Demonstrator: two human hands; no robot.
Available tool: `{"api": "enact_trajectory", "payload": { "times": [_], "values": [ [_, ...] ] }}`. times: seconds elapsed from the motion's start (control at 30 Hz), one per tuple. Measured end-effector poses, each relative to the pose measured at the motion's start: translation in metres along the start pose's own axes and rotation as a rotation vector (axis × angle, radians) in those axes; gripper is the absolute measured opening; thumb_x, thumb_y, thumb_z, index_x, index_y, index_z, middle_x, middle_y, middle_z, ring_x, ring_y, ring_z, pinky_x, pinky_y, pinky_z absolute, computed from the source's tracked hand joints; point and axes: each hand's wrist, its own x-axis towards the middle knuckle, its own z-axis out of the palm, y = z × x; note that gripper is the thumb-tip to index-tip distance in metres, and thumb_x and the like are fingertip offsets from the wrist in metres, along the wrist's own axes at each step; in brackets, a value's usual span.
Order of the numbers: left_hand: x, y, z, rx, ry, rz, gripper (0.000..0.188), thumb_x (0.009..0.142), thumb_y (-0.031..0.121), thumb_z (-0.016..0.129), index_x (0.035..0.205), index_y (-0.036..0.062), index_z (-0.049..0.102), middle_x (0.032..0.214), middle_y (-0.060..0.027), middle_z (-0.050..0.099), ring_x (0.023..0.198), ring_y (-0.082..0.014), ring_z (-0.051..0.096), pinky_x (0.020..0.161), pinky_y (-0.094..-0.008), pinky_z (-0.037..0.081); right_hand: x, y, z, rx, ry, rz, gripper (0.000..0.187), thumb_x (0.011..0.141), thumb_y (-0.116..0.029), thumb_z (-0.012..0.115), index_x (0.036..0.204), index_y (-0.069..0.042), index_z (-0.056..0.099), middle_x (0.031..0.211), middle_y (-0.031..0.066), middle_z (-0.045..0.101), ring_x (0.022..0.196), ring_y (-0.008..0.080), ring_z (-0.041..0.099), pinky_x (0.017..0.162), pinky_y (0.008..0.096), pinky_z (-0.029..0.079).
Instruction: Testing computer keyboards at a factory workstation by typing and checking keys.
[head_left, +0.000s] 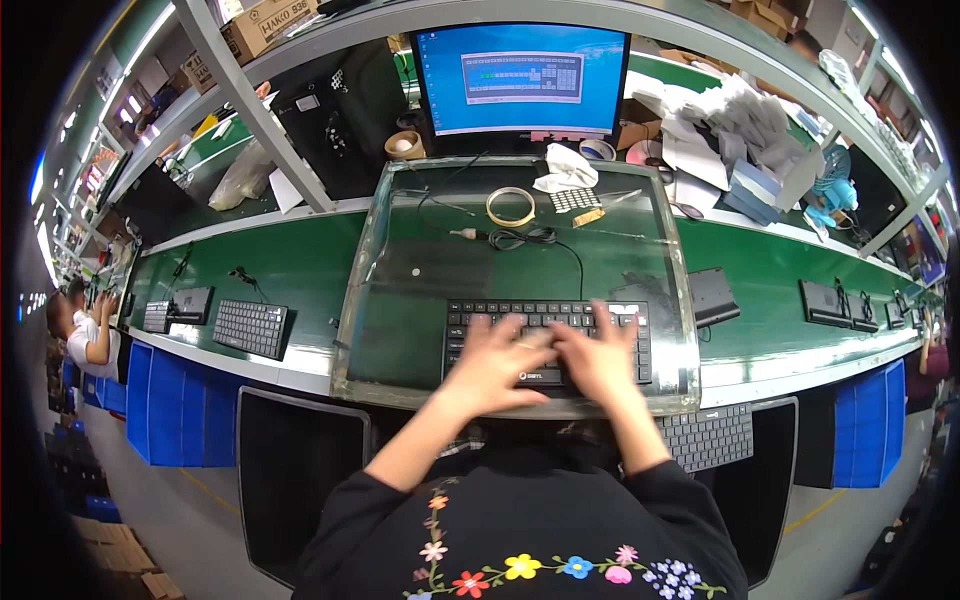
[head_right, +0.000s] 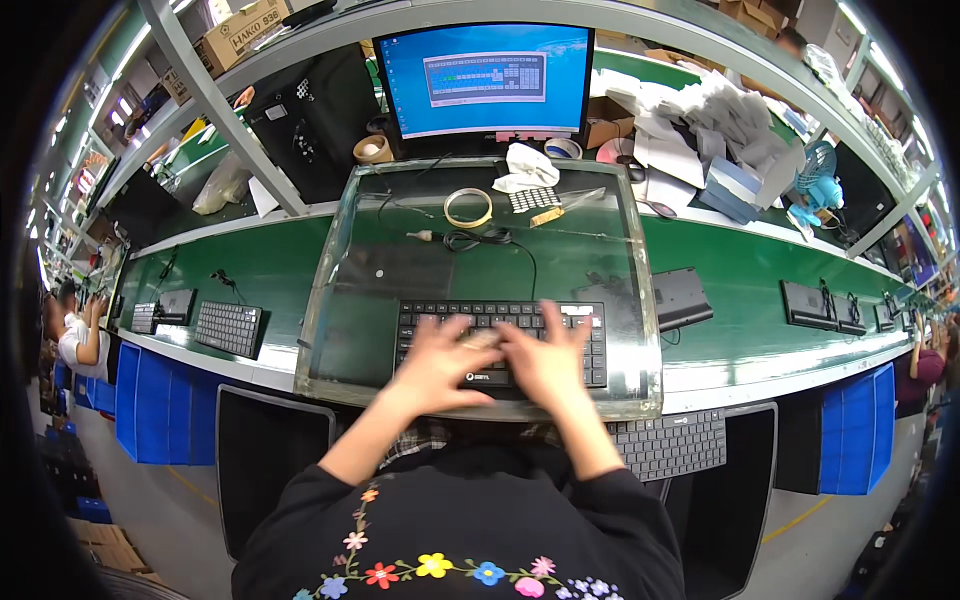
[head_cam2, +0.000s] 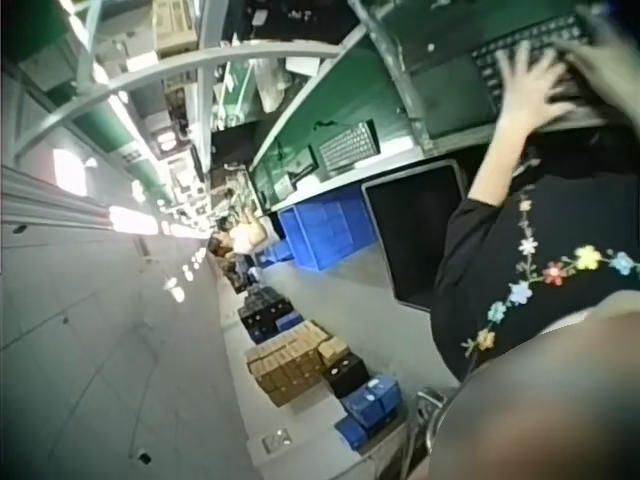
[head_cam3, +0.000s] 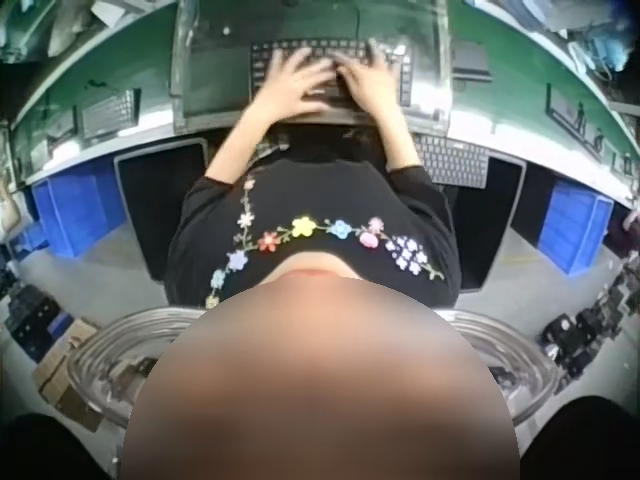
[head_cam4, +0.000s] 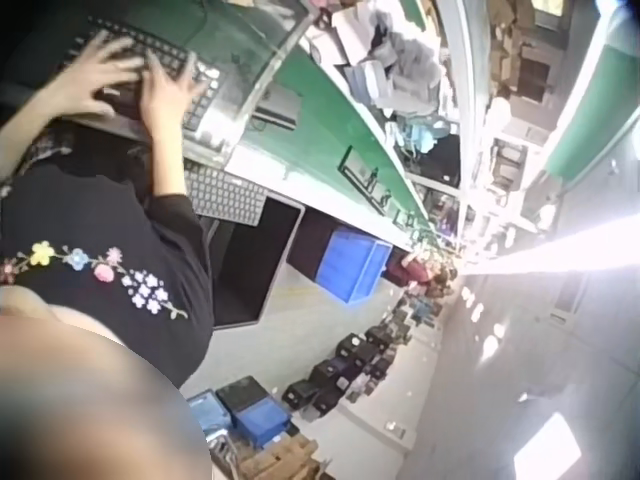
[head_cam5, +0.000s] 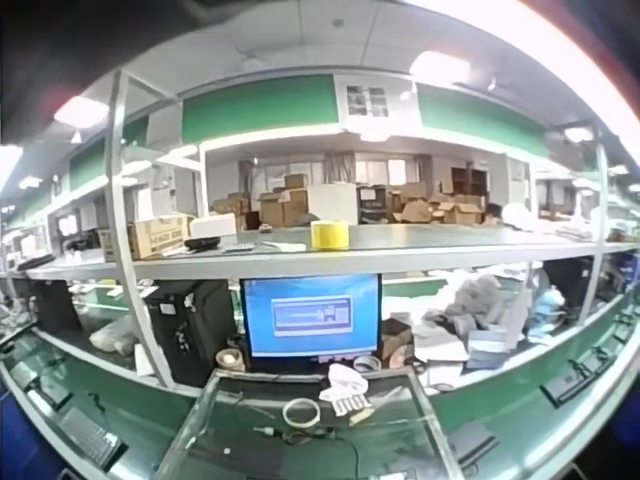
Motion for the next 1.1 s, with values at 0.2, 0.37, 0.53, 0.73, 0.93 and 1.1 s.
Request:
{"api": "enact_trajectory", "payload": {
  "times": [0.2,0.37,0.53,0.73,0.93,1.1],
  "values": [
    [0.089,0.085,0.061,-0.249,-0.281,0.321,0.071,0.079,0.064,0.053,0.134,0.0186,0.047,0.144,0.0004,0.039,0.141,-0.0323,0.015,0.102,-0.0728,0.000,-0.048,0.079,-0.055,-0.211,0.043,0.492,0.028,0.093,-0.026,0.051,0.118,-0.025,0.061,0.105,0.0009,0.068,0.133,0.0305,0.032,0.106,0.0664,-0.002],
    [0.006,0.030,0.033,-0.177,-0.131,0.064,0.046,0.082,0.047,0.061,0.120,0.0229,0.060,0.124,0.0073,0.058,0.131,-0.0286,0.034,0.104,-0.0689,0.001,-0.025,0.010,-0.029,-0.007,0.083,0.163,0.031,0.084,-0.021,0.061,0.115,-0.023,0.062,0.103,0.0001,0.067,0.130,0.0347,0.035,0.105,0.0689,0.006],
    [-0.101,-0.022,-0.033,-0.103,0.061,-0.438,0.028,0.078,0.035,0.069,0.104,0.0248,0.069,0.106,0.0078,0.068,0.127,-0.0260,0.038,0.108,-0.0627,0.001,-0.039,0.023,-0.042,0.181,0.051,0.270,0.038,0.082,-0.023,0.066,0.118,-0.030,0.062,0.107,-0.0053,0.068,0.131,0.0336,0.036,0.107,0.0657,0.003],
    [-0.092,-0.033,-0.032,-0.143,0.240,-0.572,0.033,0.078,0.029,0.071,0.109,0.0200,0.066,0.111,0.0026,0.066,0.128,-0.0283,0.038,0.110,-0.0600,0.006,-0.053,0.049,-0.054,-0.117,0.166,0.308,0.036,0.082,-0.022,0.065,0.118,-0.025,0.063,0.098,-0.0036,0.069,0.132,0.0327,0.033,0.108,0.0645,0.005],
    [-0.076,-0.029,-0.023,-0.174,0.223,-0.578,0.045,0.078,0.032,0.070,0.120,0.0200,0.059,0.126,-0.0029,0.057,0.132,-0.0329,0.034,0.109,-0.0595,0.011,-0.066,0.050,-0.052,0.005,0.175,0.342,0.030,0.083,-0.023,0.065,0.112,-0.026,0.065,0.099,-0.0051,0.069,0.128,0.0334,0.038,0.109,0.0633,0.006],
    [-0.074,-0.024,-0.013,-0.059,0.227,-0.572,0.042,0.074,0.039,0.072,0.111,0.0192,0.065,0.141,-0.0072,0.043,0.134,-0.0390,0.026,0.108,-0.0594,0.015,-0.071,0.082,-0.048,-0.055,0.087,0.370,0.035,0.085,-0.034,0.061,0.119,-0.027,0.061,0.115,-0.0011,0.063,0.132,0.0336,0.031,0.106,0.0657,0.009]
  ]
}}
